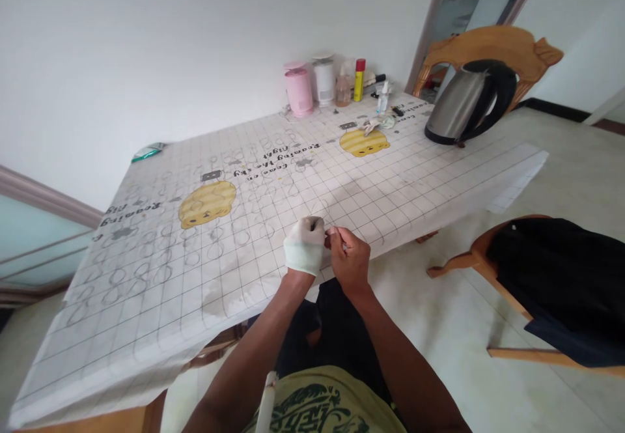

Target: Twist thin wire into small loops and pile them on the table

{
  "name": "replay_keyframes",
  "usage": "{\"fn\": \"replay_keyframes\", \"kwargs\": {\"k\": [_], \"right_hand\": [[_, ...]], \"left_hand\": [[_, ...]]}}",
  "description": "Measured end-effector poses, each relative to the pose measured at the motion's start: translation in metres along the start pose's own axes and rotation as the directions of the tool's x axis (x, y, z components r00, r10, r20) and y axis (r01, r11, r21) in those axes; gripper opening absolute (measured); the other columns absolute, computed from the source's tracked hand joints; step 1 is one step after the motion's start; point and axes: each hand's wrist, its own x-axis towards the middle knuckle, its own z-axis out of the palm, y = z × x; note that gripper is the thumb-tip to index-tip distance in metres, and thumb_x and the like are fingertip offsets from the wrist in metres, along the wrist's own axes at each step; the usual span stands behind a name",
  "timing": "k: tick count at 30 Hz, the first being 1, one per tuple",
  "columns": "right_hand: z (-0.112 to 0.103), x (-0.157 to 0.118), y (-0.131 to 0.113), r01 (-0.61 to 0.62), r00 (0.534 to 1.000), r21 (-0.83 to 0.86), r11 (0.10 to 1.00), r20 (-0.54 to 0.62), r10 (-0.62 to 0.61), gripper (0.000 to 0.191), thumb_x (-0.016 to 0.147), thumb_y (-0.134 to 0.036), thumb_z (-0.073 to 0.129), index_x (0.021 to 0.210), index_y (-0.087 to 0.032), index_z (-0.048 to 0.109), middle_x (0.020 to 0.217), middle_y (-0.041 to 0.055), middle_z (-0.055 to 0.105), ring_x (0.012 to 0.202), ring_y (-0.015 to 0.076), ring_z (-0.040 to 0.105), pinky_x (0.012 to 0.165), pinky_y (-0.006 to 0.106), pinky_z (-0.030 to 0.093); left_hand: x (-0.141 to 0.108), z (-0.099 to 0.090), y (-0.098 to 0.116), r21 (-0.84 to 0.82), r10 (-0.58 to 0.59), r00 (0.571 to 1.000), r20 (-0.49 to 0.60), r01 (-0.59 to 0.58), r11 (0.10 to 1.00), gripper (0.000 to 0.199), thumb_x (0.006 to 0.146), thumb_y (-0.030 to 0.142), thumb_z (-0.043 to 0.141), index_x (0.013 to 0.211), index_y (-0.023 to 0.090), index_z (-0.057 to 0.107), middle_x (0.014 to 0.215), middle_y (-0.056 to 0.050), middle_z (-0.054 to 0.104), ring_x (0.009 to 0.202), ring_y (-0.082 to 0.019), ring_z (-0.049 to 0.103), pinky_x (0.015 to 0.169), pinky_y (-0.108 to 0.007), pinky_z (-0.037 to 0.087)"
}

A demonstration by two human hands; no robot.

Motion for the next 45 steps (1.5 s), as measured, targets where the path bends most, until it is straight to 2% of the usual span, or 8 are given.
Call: {"fn": "replay_keyframes", "kwargs": {"k": [9,15,26,31,35,38,42,45], "right_hand": [[-0.006,0.001,-0.002,-0.049,0.998,0.046,0.998,-0.038,0.051,0.031,0.1,-0.042,0.061,0.085,-0.022,0.079,0.063,0.0006,0.07,0.058,0.0179,0.065,0.06,0.029,0.052],[-0.01,-0.004,0.004,-0.045,0.998,0.087,0.995,-0.033,0.048,0.029,0.101,-0.04,0.06,0.089,-0.021,0.078,0.064,-0.0007,0.068,0.058,0.0165,0.062,0.06,0.028,0.05],[-0.01,-0.01,0.011,0.211,0.977,-0.252,0.944,0.014,-0.214,0.039,0.101,-0.032,0.056,0.064,-0.021,0.057,0.055,-0.0033,0.05,0.053,0.0118,0.043,0.057,0.028,0.034],[-0.008,-0.013,0.011,0.237,0.971,-0.233,0.943,0.033,-0.236,0.04,0.102,-0.032,0.055,0.064,-0.021,0.055,0.055,-0.0037,0.047,0.054,0.0119,0.04,0.059,0.028,0.035],[-0.008,-0.018,0.009,0.193,0.98,-0.175,0.965,0.078,-0.181,0.041,0.103,-0.036,0.056,0.064,-0.021,0.058,0.056,-0.0022,0.054,0.056,0.0129,0.048,0.061,0.028,0.039],[-0.011,-0.018,0.006,0.057,0.988,-0.031,0.998,0.145,-0.052,0.034,0.104,-0.041,0.055,0.08,-0.022,0.069,0.067,0.0003,0.064,0.061,0.0152,0.057,0.063,0.028,0.046],[-0.018,-0.005,0.003,-0.074,0.991,0.131,0.989,0.123,0.058,0.039,0.099,-0.045,0.063,0.13,-0.022,0.068,0.098,0.0069,0.077,0.082,0.0209,0.071,0.072,0.032,0.056],[-0.022,0.005,-0.002,-0.036,0.97,0.151,0.988,0.242,-0.002,0.044,0.1,-0.041,0.062,0.139,-0.022,0.066,0.085,0.0027,0.074,0.073,0.0179,0.067,0.073,0.033,0.057]], "left_hand": [[-0.014,-0.005,-0.001,-0.302,-0.017,0.995,0.096,0.046,0.952,0.018,0.095,0.033,0.06,0.096,0.024,0.076,0.094,-0.002,0.079,0.085,-0.017,0.072,0.077,-0.026,0.052],[-0.018,-0.008,-0.014,-0.648,-0.004,0.974,0.228,0.155,0.746,0.031,0.094,0.027,0.058,0.116,0.013,0.074,0.1,-0.009,0.079,0.07,-0.014,0.071,0.066,-0.027,0.055],[-0.022,0.002,-0.028,-0.729,-0.064,0.959,0.275,0.252,0.636,0.026,0.087,0.032,0.072,0.102,0.012,0.078,0.076,-0.003,0.071,0.055,-0.007,0.056,0.053,-0.02,0.044],[-0.031,0.0,-0.026,-0.752,-0.08,0.967,0.243,0.24,0.613,0.027,0.082,0.036,0.077,0.099,0.014,0.079,0.074,-0.001,0.068,0.056,-0.006,0.051,0.052,-0.019,0.041],[-0.035,-0.003,-0.024,-0.756,-0.038,0.968,0.249,0.219,0.617,0.021,0.084,0.035,0.072,0.075,0.016,0.068,0.062,0.003,0.054,0.052,-0.006,0.041,0.049,-0.018,0.035],[-0.034,-0.007,-0.023,-0.732,0.016,0.965,0.263,0.189,0.654,0.031,0.085,0.034,0.067,0.062,0.019,0.054,0.058,0.005,0.042,0.05,-0.006,0.032,0.046,-0.019,0.026],[-0.03,-0.017,-0.022,-0.602,0.006,0.957,0.291,0.178,0.778,0.03,0.083,0.035,0.065,0.061,0.02,0.051,0.056,0.006,0.035,0.049,-0.007,0.027,0.045,-0.022,0.017],[-0.027,-0.027,-0.022,-0.525,0.011,0.937,0.349,0.186,0.83,0.028,0.082,0.034,0.062,0.06,0.02,0.053,0.053,0.006,0.033,0.047,-0.007,0.025,0.044,-0.024,0.015]]}}
